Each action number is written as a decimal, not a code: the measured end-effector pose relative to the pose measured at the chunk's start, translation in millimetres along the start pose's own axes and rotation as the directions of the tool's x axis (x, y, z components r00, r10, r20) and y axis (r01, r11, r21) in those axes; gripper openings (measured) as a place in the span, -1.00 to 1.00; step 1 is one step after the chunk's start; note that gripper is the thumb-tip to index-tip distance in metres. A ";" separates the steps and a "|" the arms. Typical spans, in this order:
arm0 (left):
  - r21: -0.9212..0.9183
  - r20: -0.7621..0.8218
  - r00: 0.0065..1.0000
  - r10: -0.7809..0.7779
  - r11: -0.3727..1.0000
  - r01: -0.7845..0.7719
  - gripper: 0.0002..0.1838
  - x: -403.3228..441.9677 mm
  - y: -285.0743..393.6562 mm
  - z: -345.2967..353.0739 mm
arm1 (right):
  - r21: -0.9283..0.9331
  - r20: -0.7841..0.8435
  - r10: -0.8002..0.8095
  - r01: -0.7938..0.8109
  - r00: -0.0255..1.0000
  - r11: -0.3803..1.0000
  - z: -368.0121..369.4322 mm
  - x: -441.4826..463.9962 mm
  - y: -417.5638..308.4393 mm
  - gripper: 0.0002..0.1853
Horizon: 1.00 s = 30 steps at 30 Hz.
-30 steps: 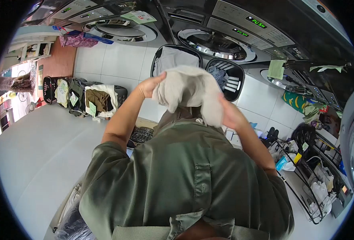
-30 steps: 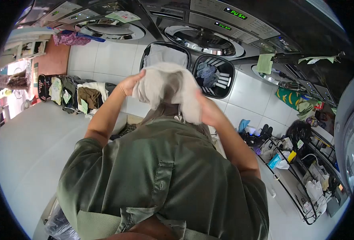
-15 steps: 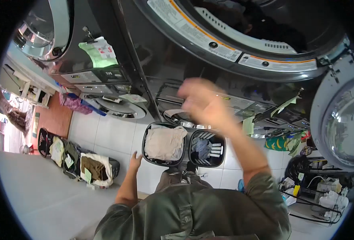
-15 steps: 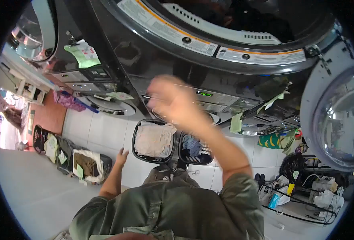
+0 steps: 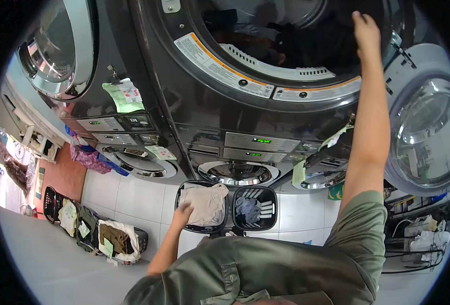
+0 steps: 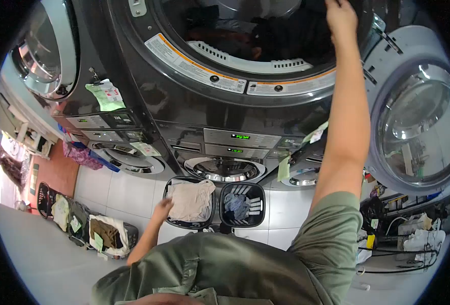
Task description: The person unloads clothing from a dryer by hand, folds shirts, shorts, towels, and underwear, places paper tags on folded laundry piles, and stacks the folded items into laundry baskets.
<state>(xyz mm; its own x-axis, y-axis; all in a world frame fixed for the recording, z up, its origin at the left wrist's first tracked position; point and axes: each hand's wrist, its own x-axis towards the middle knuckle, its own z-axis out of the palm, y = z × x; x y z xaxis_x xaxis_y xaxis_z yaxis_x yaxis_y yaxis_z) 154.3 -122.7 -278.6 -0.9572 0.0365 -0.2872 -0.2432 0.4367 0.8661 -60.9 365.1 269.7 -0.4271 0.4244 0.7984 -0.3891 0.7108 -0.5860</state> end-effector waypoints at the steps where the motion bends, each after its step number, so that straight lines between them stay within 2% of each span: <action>1: 0.024 0.061 0.997 0.042 0.999 -0.044 -0.64 12.4 64.0 1.7 | 0.095 -0.052 0.016 -0.011 0.999 0.995 -21.6 -0.2 -15.6 -0.55; 2: -0.063 0.044 0.956 0.291 0.956 -0.288 -0.60 24.0 111.2 7.6 | 0.190 -0.103 0.032 -0.012 0.994 0.982 -43.2 -0.4 -31.1 -0.50; 3: -0.254 0.102 0.928 0.359 0.911 -0.325 -0.49 27.4 170.0 12.2 | 0.489 0.092 0.156 -0.181 0.984 0.853 -67.6 -5.2 -42.0 -0.57; 4: -0.296 -0.028 0.802 0.597 0.761 -0.577 -0.32 27.6 224.5 21.2 | 0.558 0.098 0.200 -0.220 0.975 0.800 -83.8 -30.7 -72.6 -0.67; 5: -0.422 -0.042 0.718 0.695 0.639 -0.643 -0.07 12.1 287.0 22.1 | 0.584 0.256 0.277 -0.376 0.926 0.720 -107.5 -39.6 -76.9 -0.69; 6: -0.492 -0.085 0.682 0.727 0.564 -0.663 0.11 -2.0 332.9 23.6 | 0.572 0.270 0.280 -0.387 0.921 0.723 -114.5 -70.5 -95.7 -0.71; 7: -0.522 -0.147 0.591 0.793 0.446 -0.727 0.17 -10.0 364.5 29.2 | 0.561 0.281 0.283 -0.396 0.917 0.727 -116.6 -99.5 -114.1 -0.72; 8: -0.353 -0.228 0.337 0.913 0.245 -0.903 0.15 -16.3 395.2 31.1 | 0.495 0.358 0.275 -0.431 0.892 0.754 -122.8 -116.1 -111.5 -0.70; 9: -0.494 -0.431 0.341 0.836 0.098 -0.864 -0.07 -11.6 411.2 59.5 | 0.423 0.433 0.279 -0.466 0.857 0.777 -128.1 -135.0 -103.8 -0.67; 10: -0.531 -0.192 0.314 0.930 0.171 -0.830 -0.26 -21.3 417.2 46.1 | 0.403 0.410 0.328 -0.491 0.851 0.772 -130.3 -154.3 -101.4 -0.67; 11: -0.435 -0.103 0.294 0.950 0.223 -0.873 -0.42 -24.9 416.3 39.0 | 0.423 0.470 0.358 -0.562 0.807 0.711 -139.5 -168.8 -98.7 -0.70; 12: -0.328 -0.013 0.271 0.962 0.252 -0.910 -0.56 -28.6 415.4 31.9 | 0.488 0.499 0.423 -0.648 0.757 0.584 -151.8 -175.0 -80.9 -0.72; 13: -0.077 -0.083 0.254 0.964 0.248 -0.966 -0.66 -25.4 410.9 34.2 | 0.548 0.530 0.473 -0.710 0.704 0.443 -165.3 -181.7 -61.0 -0.73; 14: -0.441 0.047 0.587 0.809 0.544 -0.714 -0.64 -20.5 404.6 32.2 | 0.544 0.521 0.496 -0.718 0.695 0.434 -177.8 -195.0 -46.0 -0.73; 15: -0.717 0.182 0.828 0.530 0.648 -0.257 -0.64 -8.8 407.5 35.5 | 0.600 0.491 0.581 -0.735 0.649 0.315 -185.8 -207.9 -34.3 -0.73; 16: -0.626 0.191 0.832 0.521 0.717 -0.305 -0.62 -3.8 407.5 33.4 | 0.655 0.469 0.654 -0.730 0.593 0.193 -190.9 -220.3 -22.7 -0.72; 17: -0.527 0.199 0.840 0.504 0.778 -0.342 -0.59 -2.0 404.0 30.0 | 0.653 0.469 0.665 -0.735 0.581 0.182 -194.6 -235.4 -10.1 -0.72; 18: -0.519 0.208 0.847 0.490 0.789 -0.329 -0.59 -0.7 399.2 26.7 | 0.642 0.461 0.704 -0.751 0.540 0.156 -197.4 -251.5 2.4 -0.68; 19: -0.604 0.368 0.849 0.379 0.792 -0.092 -0.61 0.9 395.5 23.5 | 0.632 0.452 0.739 -0.764 0.500 0.130 -201.0 -264.3 12.2 -0.64; 20: -0.639 0.526 0.803 0.279 0.753 0.157 -0.62 0.4 392.6 22.7 | 0.585 0.580 0.703 -0.811 0.412 -0.007 -207.6 -273.5 17.7 -0.58; 21: -0.633 0.530 0.805 0.266 0.756 0.166 -0.62 -3.9 390.4 23.2 | 0.581 0.582 0.708 -0.813 0.401 -0.017 -208.9 -284.2 14.3 -0.58; 22: -0.440 0.419 0.857 0.299 0.893 -0.095 -0.57 -9.9 388.8 23.5 | 0.688 0.613 0.577 -0.723 0.540 -0.054 -207.2 -296.0 7.4 -0.53; 23: -0.173 0.317 0.878 0.360 0.932 -0.320 -0.51 -14.6 386.9 22.9 | 0.773 0.604 0.437 -0.624 0.667 -0.115 -203.3 -306.1 3.9 -0.47; 24: 0.216 0.303 0.887 0.349 0.881 -0.420 -0.40 -9.3 387.8 20.9 | 0.784 0.619 0.259 -0.603 0.742 -0.147 -191.9 -325.0 21.1 -0.38; 25: 0.225 0.306 0.894 0.326 0.888 -0.401 -0.40 -1.5 381.8 25.8 | 0.766 0.618 0.533 -0.595 0.578 -0.244 -184.4 -360.4 74.7 -0.37; 26: 0.035 0.330 0.899 0.287 0.948 -0.316 -0.36 8.0 371.7 35.0 | 0.584 0.663 0.596 -0.811 0.452 -0.035 -152.7 -376.2 69.4 -0.41; 27: -0.153 0.352 0.900 0.259 0.964 -0.217 -0.32 19.0 362.9 43.9 | 0.359 0.850 0.471 -0.912 0.234 -0.195 -140.8 -378.4 44.1 -0.48; 28: -0.239 0.306 0.924 0.228 0.958 -0.157 -0.44 23.8 362.1 51.5 | 0.370 0.825 0.534 -0.890 0.183 -0.266 -133.0 -386.2 60.9 -0.45; 29: -0.238 0.295 0.931 0.214 0.960 -0.145 -0.44 24.0 358.1 58.3 | 0.378 0.797 0.591 -0.865 0.123 -0.331 -125.1 -393.5 77.9 -0.41; 30: -0.467 0.417 0.899 0.132 0.880 0.088 -0.53 14.8 363.5 61.4 | 0.360 0.807 0.580 -0.869 0.107 -0.340 -117.8 -397.7 76.2 -0.41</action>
<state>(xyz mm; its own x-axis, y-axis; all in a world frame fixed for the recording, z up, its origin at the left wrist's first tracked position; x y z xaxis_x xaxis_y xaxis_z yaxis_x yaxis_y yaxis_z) 61.3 91.8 6.8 -0.8275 0.4651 -0.3147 -0.3712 -0.0325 0.9280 175.5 316.6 -76.2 -0.9304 0.0051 -0.3666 0.2098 -0.8125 -0.5438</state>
